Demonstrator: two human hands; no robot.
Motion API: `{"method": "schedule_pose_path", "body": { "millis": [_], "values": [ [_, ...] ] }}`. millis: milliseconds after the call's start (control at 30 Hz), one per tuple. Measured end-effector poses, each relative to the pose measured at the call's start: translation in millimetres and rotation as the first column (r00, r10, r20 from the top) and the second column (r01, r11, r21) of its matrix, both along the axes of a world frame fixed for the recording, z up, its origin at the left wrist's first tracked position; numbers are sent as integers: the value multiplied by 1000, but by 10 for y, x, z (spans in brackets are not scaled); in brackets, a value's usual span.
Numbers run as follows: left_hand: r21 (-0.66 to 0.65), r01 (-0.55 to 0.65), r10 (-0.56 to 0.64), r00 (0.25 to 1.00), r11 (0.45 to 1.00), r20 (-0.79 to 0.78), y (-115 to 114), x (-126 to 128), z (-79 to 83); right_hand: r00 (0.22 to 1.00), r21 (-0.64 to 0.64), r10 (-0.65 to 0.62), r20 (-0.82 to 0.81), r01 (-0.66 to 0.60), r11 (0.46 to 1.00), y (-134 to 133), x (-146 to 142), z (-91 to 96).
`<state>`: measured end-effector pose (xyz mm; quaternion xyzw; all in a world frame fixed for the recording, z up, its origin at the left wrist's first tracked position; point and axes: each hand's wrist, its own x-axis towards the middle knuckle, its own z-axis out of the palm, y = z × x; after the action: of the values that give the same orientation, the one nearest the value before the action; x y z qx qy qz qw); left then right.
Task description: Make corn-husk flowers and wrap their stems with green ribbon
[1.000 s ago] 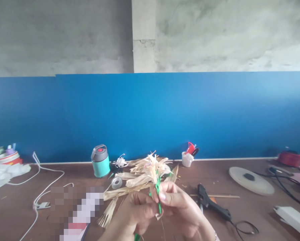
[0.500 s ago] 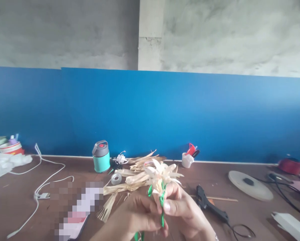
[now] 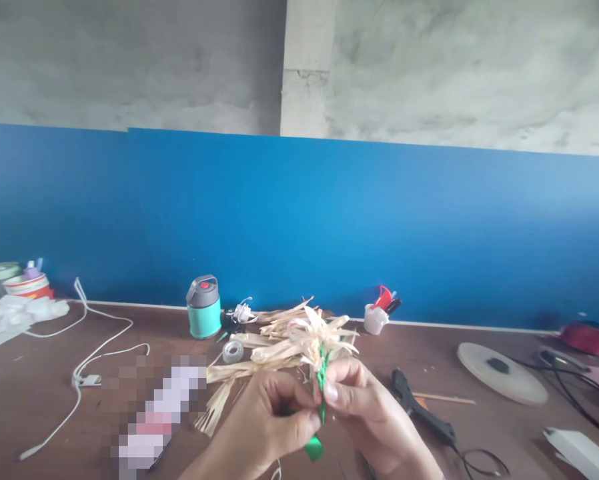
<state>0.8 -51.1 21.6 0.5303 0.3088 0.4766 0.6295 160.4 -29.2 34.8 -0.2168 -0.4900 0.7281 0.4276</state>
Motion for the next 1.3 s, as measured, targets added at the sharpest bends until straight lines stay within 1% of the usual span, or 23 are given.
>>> {"method": "schedule_pose_path", "body": {
  "millis": [100,167,200,267,300,333,467,600,700,800,900,1000,1033,1100,1200,1267,1300],
  "values": [
    [4,-79,79,996,997,-35,-39,40,62,996,-61,-94,11,94,994,-57,-35,74],
    [17,-146,147,986,989,-84,-86,76,106,988,-73,-153,5,153,986,-84,-65,95],
    [44,-196,200,972,980,-120,-112,93,125,984,-72,-180,3,180,981,-92,-81,96],
    [143,-311,334,923,940,-193,-163,120,157,972,-50,-234,3,234,971,-98,-110,88],
    [182,-350,384,899,919,-211,-184,129,171,966,-28,-260,11,260,965,-98,-120,82],
    [200,-369,409,887,908,-217,-201,135,186,959,0,-281,28,281,960,-98,-128,79],
    [133,-337,359,909,932,-211,-243,140,241,940,109,-319,118,307,945,-113,-125,90],
    [135,-332,356,905,934,-235,-272,123,265,920,183,-339,196,305,934,-160,-96,131],
    [91,-283,297,923,955,-243,-267,85,252,907,207,-352,231,307,929,-197,-80,156],
    [102,-240,258,935,965,-243,-237,40,218,920,179,-319,229,282,943,-229,-76,171],
    [84,-231,244,940,969,-238,-206,3,174,926,152,-314,209,287,946,-243,-72,176],
    [42,-198,203,964,979,-170,-189,-22,140,954,94,-265,139,254,963,-220,-62,167],
    [30,-179,181,976,983,-123,-188,-26,136,968,73,-226,105,220,973,-203,-57,159],
    [-19,-136,136,991,991,2,-189,-22,139,994,57,-102,31,100,993,-162,-51,133],
    [-131,-49,73,980,990,186,-187,-2,152,993,89,101,-53,-96,991,-110,-51,77],
    [-155,21,19,967,988,252,-178,11,146,983,104,168,-78,-159,982,-98,-58,45],
    [-147,49,-9,966,988,260,-171,15,137,981,106,173,-88,-164,981,-99,-64,36]
  ]
}}
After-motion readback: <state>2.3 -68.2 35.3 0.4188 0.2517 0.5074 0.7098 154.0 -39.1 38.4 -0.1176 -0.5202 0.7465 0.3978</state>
